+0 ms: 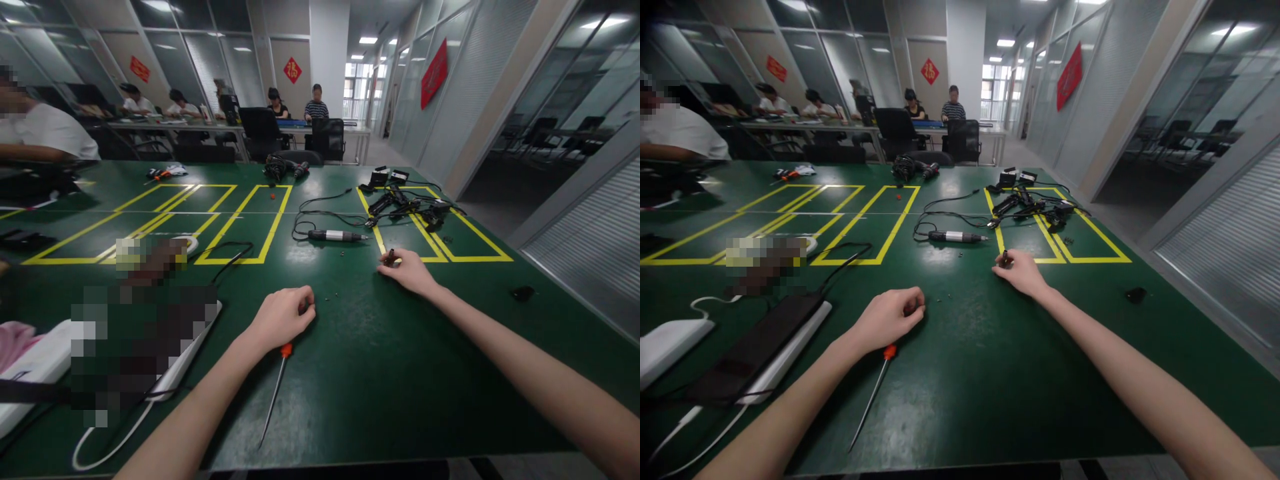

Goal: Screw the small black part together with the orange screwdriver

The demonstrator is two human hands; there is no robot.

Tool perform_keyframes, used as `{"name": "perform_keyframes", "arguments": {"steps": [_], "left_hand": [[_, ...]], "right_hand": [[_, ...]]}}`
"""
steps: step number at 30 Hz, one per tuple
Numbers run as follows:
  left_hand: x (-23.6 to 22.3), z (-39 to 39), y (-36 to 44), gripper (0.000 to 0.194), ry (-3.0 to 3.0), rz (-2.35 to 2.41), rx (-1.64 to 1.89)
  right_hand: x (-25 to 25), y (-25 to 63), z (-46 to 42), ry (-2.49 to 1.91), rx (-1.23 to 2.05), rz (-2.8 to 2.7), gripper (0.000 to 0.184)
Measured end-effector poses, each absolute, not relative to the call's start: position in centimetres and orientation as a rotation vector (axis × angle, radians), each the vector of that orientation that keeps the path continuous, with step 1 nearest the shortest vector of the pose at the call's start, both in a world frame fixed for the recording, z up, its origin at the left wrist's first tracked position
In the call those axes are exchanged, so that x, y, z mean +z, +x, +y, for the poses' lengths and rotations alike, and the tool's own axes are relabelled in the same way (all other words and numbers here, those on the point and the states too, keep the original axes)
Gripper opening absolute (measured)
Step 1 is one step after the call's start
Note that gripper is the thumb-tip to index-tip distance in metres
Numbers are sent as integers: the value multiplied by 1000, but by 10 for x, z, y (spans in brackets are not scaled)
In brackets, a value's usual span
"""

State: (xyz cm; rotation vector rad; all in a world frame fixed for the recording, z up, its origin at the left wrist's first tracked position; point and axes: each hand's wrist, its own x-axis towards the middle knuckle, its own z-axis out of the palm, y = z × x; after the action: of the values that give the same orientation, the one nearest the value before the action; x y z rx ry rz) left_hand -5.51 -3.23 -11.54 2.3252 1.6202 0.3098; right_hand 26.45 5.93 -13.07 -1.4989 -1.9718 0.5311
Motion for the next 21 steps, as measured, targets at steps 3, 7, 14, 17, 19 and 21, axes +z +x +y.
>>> {"name": "perform_keyframes", "arguments": {"steps": [3,7,14,17,19,21], "left_hand": [[-114,-34,-53,8,2329,1611,303],[-114,-35,-52,8,2340,1592,311],[-114,-36,-51,10,2344,1572,315],[-114,-36,-51,10,2318,1593,317],[-115,-35,-51,13,2294,1628,326],[-116,-35,-52,16,2275,1666,330]], "right_hand": [[-129,260,37,-1390,672,-2060,34],[-121,272,-10,-1230,886,-2164,43],[-122,383,-26,-1544,535,-2013,64],[-130,452,-24,-1715,257,-1867,75],[-135,486,-27,-1778,172,-1829,78],[-135,504,-31,-1776,148,-1843,73]]}}
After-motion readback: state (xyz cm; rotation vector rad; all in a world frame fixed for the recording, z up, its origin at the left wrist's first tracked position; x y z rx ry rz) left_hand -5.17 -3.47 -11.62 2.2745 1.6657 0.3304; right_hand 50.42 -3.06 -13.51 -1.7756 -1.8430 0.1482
